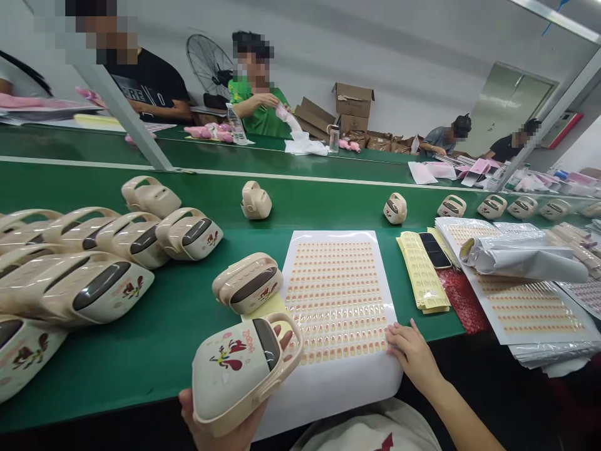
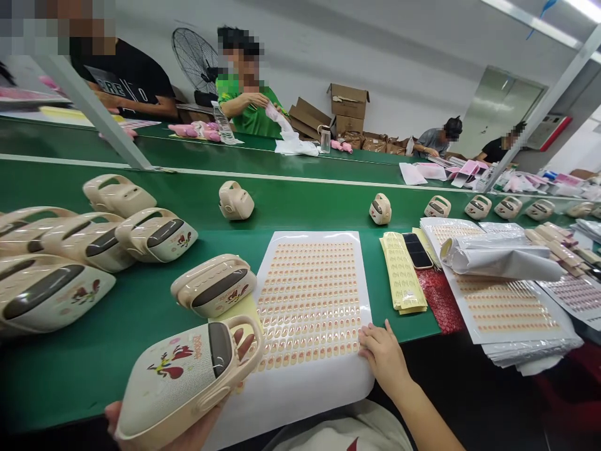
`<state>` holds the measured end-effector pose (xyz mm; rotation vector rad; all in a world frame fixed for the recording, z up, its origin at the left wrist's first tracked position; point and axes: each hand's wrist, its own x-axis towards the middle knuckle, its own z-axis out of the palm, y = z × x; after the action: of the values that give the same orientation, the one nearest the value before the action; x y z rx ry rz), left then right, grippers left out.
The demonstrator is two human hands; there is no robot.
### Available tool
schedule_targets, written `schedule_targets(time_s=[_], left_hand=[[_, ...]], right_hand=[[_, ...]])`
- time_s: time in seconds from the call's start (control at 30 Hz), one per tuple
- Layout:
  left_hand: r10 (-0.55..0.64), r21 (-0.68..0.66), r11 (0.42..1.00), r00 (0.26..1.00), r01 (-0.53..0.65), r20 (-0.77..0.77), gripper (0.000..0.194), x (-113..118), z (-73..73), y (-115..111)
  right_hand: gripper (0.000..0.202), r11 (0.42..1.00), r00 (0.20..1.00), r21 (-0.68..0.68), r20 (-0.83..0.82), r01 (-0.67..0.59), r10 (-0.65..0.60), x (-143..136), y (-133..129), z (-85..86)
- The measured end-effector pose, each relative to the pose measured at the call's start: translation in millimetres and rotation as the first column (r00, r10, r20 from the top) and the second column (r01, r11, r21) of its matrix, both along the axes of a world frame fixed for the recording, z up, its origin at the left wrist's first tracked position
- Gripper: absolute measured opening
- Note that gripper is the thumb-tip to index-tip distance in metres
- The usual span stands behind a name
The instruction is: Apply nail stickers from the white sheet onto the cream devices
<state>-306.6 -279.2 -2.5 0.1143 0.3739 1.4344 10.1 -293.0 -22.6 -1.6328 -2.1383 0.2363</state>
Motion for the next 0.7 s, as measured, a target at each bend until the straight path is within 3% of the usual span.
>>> schedule_targets(time_s=[0.1, 0.23, 0.3, 0.4, 0.53, 0.7], left_hand=[[-0.086, 0.185, 0.981, 0.986, 0.059, 0.144, 0.055, 13.2, -1.8, 1.0], [-0.217, 0.265, 0.949, 0.964, 0.172, 0.155, 0.056, 30.8, 8.5, 3.1], [-0.251, 0.297, 0.933, 0.959, 0.203, 0.133, 0.057, 34.3, 10.2, 3.9], [-0.298, 0.394, 0.892, 0.943, 0.22, 0.147, 0.047, 37.2, 6.6, 4.4], [-0.313, 0.453, 0.868, 0.932, 0.201, 0.185, 0.059, 50.3, -0.1, 4.8], [-0.221, 0.423, 0.902, 0.931, 0.084, 0.289, 0.047, 79.1, 0.1, 9.0]], right_hand=[[0.019, 0.999, 1.0, -0.032, -0.012, 0.021, -0.021, -3.8, 2.3, 9.8], [0.022, 0.996, 0.997, -0.074, -0.059, -0.055, 0.05, 2.5, 12.3, 21.7], [0.017, 0.992, 0.989, 0.011, -0.078, -0.129, 0.129, 7.8, 15.8, 20.0], [0.009, 0.945, 0.973, 0.266, -0.074, -0.191, 0.218, 10.5, 16.4, 12.0], [0.015, 0.841, 0.978, 0.541, -0.162, -0.025, 0.133, -10.9, 13.7, 17.6], [0.013, 0.778, 0.868, 0.615, -0.449, 0.128, 0.212, -74.4, 9.9, 56.8]])
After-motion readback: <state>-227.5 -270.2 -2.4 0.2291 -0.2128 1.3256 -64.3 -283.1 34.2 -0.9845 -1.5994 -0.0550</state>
